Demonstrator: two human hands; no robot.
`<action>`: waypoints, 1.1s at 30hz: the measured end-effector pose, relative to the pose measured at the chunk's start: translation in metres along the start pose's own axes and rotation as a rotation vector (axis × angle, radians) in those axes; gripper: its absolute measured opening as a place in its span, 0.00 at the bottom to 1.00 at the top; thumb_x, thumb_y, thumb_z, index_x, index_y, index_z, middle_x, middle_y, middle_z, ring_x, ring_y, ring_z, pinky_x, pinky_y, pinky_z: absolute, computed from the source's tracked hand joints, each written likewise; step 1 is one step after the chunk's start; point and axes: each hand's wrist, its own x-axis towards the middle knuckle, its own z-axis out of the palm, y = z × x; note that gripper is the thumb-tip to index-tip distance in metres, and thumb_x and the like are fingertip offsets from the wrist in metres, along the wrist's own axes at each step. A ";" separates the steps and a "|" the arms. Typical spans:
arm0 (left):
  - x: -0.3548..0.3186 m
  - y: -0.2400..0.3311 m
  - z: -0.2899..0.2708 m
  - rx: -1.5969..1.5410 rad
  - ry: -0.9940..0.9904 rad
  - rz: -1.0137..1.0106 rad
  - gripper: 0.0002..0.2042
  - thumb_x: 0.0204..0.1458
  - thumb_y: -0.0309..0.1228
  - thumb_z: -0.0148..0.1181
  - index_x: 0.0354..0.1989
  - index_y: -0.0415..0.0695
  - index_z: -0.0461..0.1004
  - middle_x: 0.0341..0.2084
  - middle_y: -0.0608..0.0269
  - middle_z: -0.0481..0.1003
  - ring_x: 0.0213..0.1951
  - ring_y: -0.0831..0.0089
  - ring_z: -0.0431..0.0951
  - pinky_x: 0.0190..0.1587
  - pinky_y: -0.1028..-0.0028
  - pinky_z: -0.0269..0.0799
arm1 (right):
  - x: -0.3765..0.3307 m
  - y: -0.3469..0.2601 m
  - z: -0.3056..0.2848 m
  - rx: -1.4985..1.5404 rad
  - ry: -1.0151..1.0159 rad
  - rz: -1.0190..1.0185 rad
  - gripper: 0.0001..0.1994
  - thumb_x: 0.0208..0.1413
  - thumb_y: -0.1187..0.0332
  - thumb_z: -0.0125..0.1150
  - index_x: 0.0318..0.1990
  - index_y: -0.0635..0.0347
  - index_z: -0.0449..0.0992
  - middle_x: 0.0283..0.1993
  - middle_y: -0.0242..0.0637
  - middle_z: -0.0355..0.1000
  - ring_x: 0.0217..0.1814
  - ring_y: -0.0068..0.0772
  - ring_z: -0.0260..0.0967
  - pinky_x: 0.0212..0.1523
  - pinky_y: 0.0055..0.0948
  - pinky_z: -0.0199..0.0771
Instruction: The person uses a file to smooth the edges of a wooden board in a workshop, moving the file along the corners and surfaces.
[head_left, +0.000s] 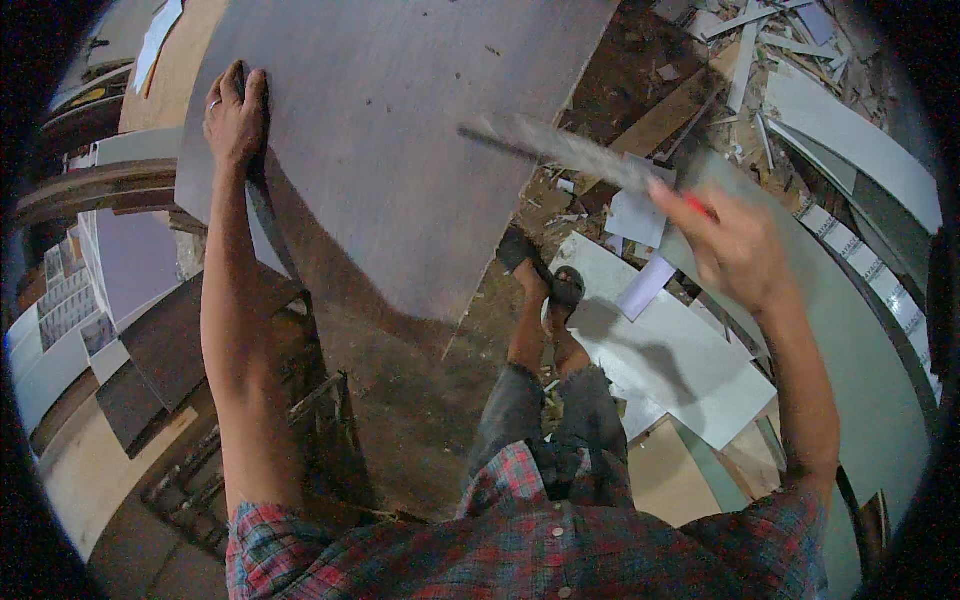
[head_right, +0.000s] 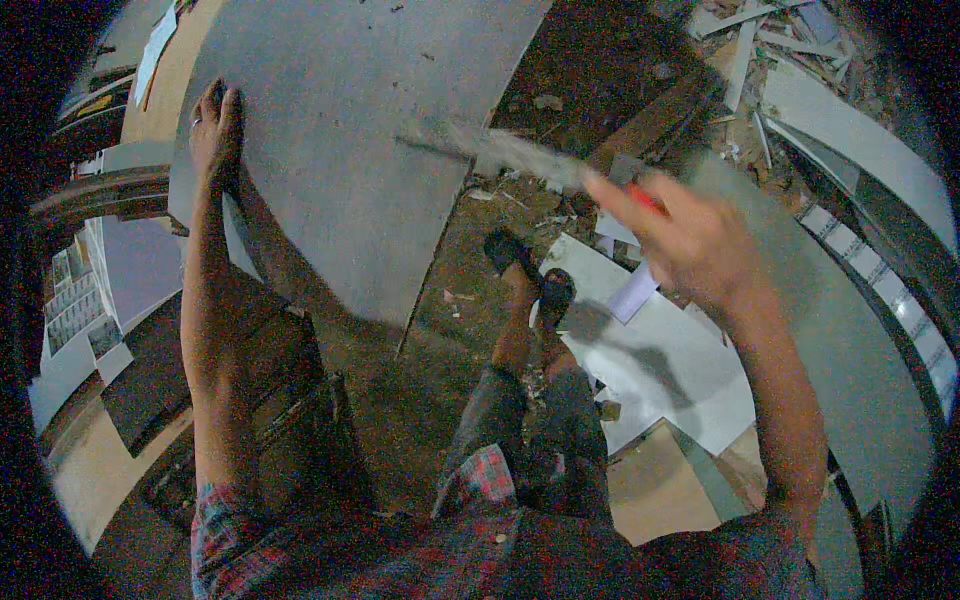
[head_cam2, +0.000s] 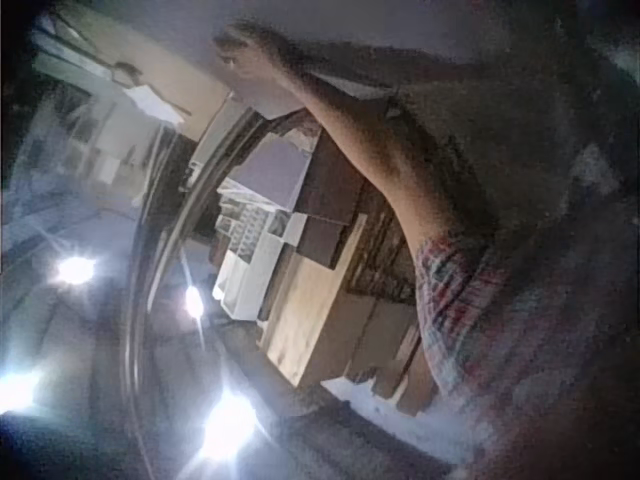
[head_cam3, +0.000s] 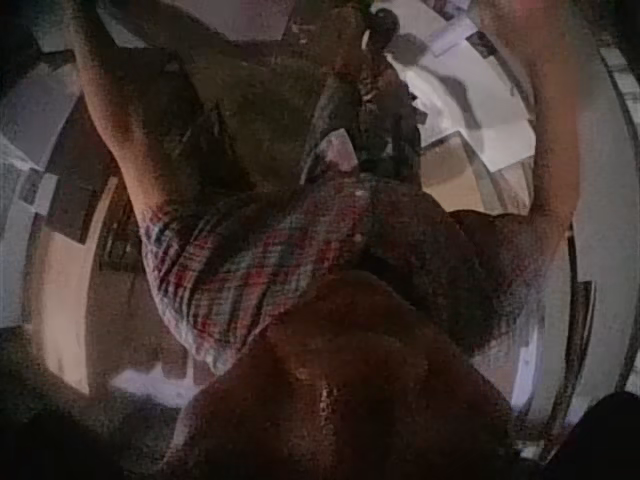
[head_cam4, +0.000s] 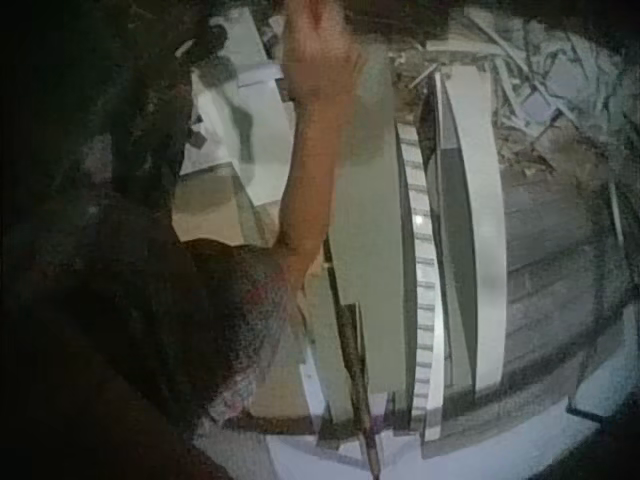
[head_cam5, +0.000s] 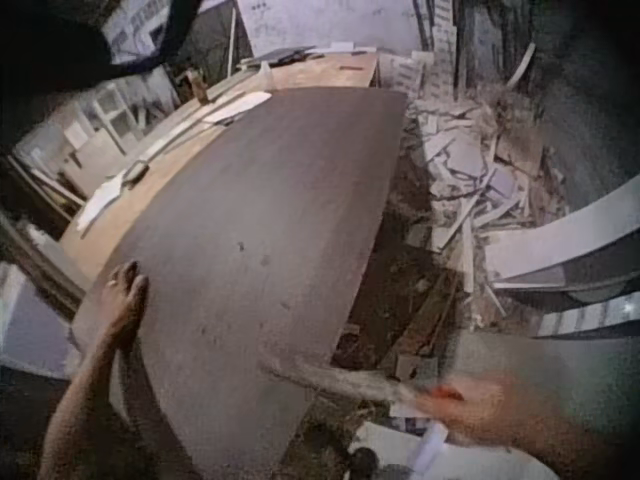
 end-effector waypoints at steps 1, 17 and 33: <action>0.003 -0.001 -0.003 0.023 0.015 0.023 0.31 0.63 0.58 0.47 0.68 0.51 0.68 0.66 0.49 0.66 0.67 0.50 0.65 0.68 0.54 0.59 | -0.014 0.002 -0.002 0.012 -0.036 0.015 0.37 0.48 0.77 0.60 0.68 0.31 0.70 0.31 0.34 0.68 0.27 0.40 0.72 0.26 0.38 0.77; -0.118 0.264 -0.077 -0.507 -0.040 0.297 0.23 0.49 0.40 0.69 0.52 0.43 0.77 0.52 0.53 0.74 0.55 0.49 0.72 0.58 0.52 0.64 | -0.027 0.001 0.012 0.291 0.323 0.372 0.22 0.60 0.83 0.57 0.62 0.64 0.75 0.33 0.37 0.74 0.29 0.23 0.66 0.30 0.21 0.65; -0.180 0.365 -0.112 -0.984 -0.093 -0.009 0.08 0.46 0.22 0.70 0.33 0.45 0.78 0.32 0.60 0.78 0.35 0.61 0.76 0.40 0.64 0.70 | -0.077 0.009 0.061 0.737 0.350 0.688 0.21 0.66 0.78 0.54 0.66 0.64 0.71 0.37 0.35 0.76 0.26 0.15 0.62 0.26 0.19 0.64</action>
